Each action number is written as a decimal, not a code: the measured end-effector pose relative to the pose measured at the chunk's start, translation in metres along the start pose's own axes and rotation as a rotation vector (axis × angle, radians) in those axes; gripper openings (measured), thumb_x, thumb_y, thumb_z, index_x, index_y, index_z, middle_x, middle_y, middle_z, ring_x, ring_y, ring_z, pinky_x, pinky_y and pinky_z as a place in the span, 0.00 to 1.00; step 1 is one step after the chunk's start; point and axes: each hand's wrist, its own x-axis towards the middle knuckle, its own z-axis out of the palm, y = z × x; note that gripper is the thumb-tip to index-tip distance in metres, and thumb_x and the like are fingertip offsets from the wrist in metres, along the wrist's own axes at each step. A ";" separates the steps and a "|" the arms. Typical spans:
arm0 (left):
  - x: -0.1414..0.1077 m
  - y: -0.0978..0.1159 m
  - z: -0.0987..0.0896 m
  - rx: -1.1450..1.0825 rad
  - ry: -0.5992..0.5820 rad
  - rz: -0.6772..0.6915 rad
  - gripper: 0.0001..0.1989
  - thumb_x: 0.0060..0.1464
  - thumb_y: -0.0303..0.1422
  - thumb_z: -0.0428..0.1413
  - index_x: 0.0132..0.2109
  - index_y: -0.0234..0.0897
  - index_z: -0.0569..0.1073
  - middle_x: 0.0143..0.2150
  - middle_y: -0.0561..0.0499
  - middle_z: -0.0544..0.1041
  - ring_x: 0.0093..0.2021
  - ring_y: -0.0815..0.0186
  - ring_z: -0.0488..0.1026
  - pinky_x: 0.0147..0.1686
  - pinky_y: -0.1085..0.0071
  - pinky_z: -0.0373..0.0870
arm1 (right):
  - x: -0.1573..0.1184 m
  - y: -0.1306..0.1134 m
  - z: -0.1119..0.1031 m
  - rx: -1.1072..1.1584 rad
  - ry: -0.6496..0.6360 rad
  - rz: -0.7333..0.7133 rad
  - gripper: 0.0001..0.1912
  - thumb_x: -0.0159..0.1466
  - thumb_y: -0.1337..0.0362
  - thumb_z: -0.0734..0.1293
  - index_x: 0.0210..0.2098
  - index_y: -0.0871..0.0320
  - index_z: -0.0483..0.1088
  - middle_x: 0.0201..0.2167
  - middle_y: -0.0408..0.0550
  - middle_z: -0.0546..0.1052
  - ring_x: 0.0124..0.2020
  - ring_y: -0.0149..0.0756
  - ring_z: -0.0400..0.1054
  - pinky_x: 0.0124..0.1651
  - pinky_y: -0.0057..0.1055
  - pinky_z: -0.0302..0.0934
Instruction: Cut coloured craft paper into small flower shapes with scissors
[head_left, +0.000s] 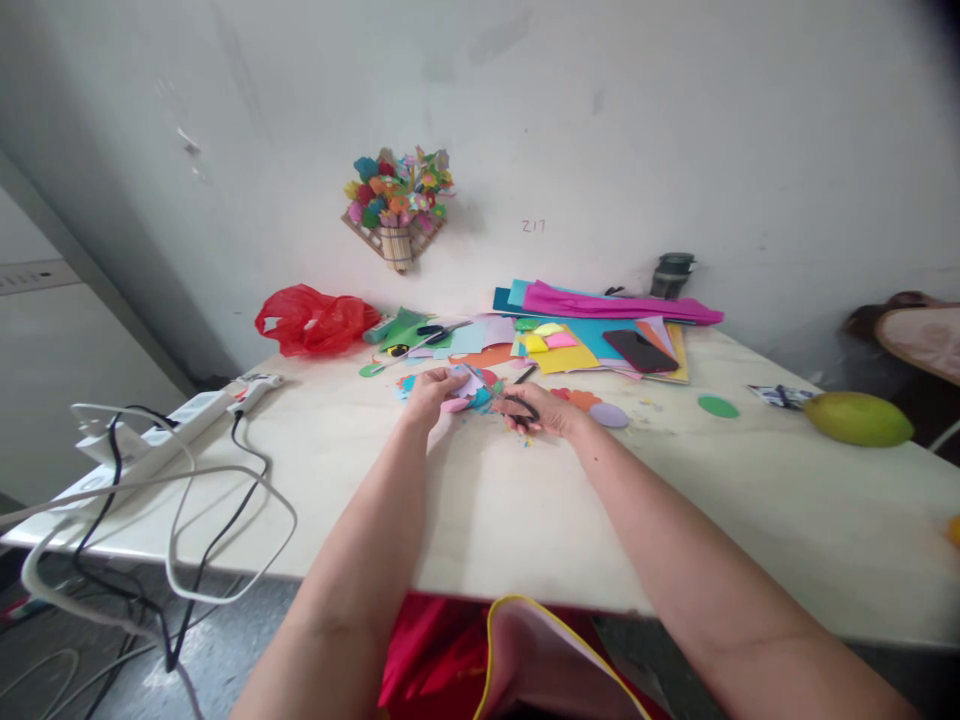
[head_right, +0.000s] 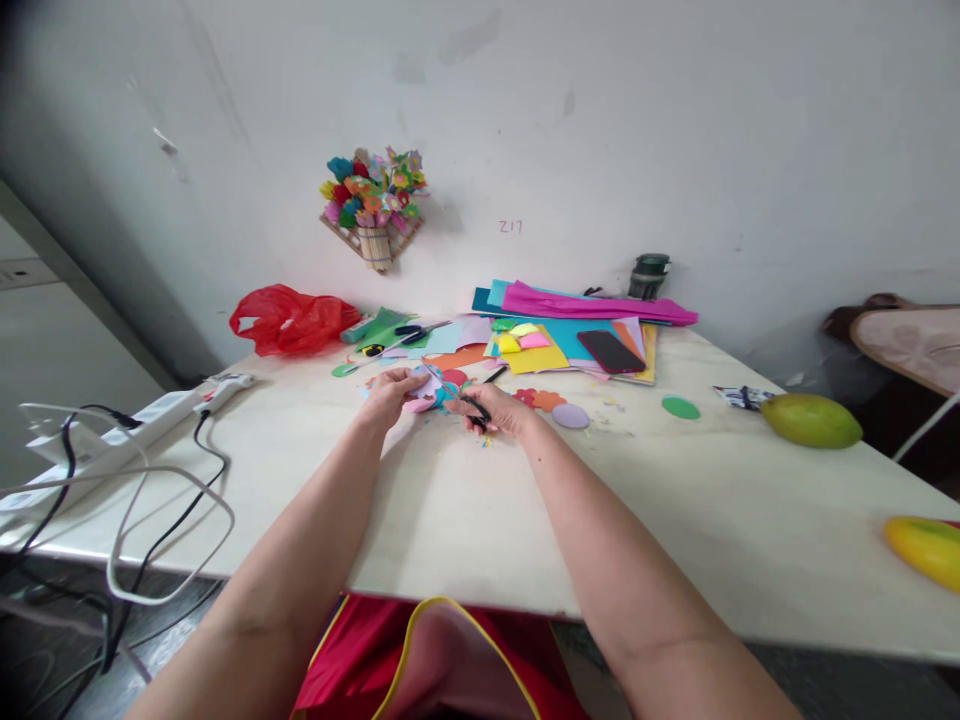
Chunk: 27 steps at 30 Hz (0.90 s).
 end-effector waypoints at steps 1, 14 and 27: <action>0.000 0.000 0.000 0.005 -0.006 0.005 0.17 0.32 0.38 0.70 0.22 0.32 0.73 0.21 0.50 0.73 0.21 0.71 0.69 0.23 0.75 0.68 | 0.000 0.000 0.000 -0.002 -0.002 -0.006 0.16 0.57 0.54 0.68 0.26 0.60 0.64 0.16 0.43 0.72 0.12 0.23 0.61 0.11 0.20 0.43; -0.001 0.006 -0.003 0.001 -0.057 -0.002 0.16 0.31 0.37 0.71 0.21 0.33 0.73 0.21 0.50 0.74 0.21 0.69 0.70 0.23 0.73 0.69 | 0.003 0.006 -0.004 -0.035 -0.041 -0.009 0.12 0.59 0.59 0.68 0.26 0.60 0.66 0.16 0.43 0.72 0.12 0.24 0.61 0.12 0.19 0.48; -0.003 0.007 -0.002 -0.016 -0.060 -0.016 0.15 0.33 0.35 0.70 0.21 0.32 0.73 0.20 0.50 0.73 0.19 0.70 0.68 0.22 0.73 0.67 | 0.007 0.012 -0.006 -0.038 -0.055 0.003 0.11 0.59 0.59 0.67 0.28 0.61 0.68 0.16 0.43 0.72 0.12 0.24 0.61 0.12 0.19 0.45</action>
